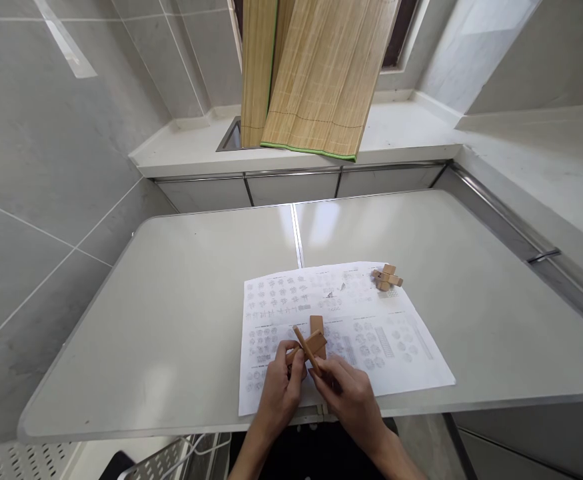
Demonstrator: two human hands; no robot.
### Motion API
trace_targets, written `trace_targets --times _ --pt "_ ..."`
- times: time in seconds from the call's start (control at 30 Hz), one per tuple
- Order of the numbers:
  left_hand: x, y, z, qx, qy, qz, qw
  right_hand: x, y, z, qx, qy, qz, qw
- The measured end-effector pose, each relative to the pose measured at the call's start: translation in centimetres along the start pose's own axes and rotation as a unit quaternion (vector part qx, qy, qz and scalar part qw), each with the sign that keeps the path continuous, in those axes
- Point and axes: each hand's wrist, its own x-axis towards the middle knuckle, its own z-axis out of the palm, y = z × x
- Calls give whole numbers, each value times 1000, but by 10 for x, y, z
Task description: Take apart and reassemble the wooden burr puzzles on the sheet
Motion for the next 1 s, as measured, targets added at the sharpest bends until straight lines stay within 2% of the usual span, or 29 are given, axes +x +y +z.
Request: trace_targets --times 0.17,0.37,0.57,1.0 --pt "0 -1 1 -20 0 0 1000 -1 -7 7 -11 18 14 1000" --pt "-3 2 0 35 8 4 999 -2 -5 7 -26 46 40 998" --pt "-4 4 -2 46 7 9 999 -1 -8 6 -2 47 74 996" --pt "-4 4 -2 39 8 7 999 -1 -4 4 29 22 72 997"
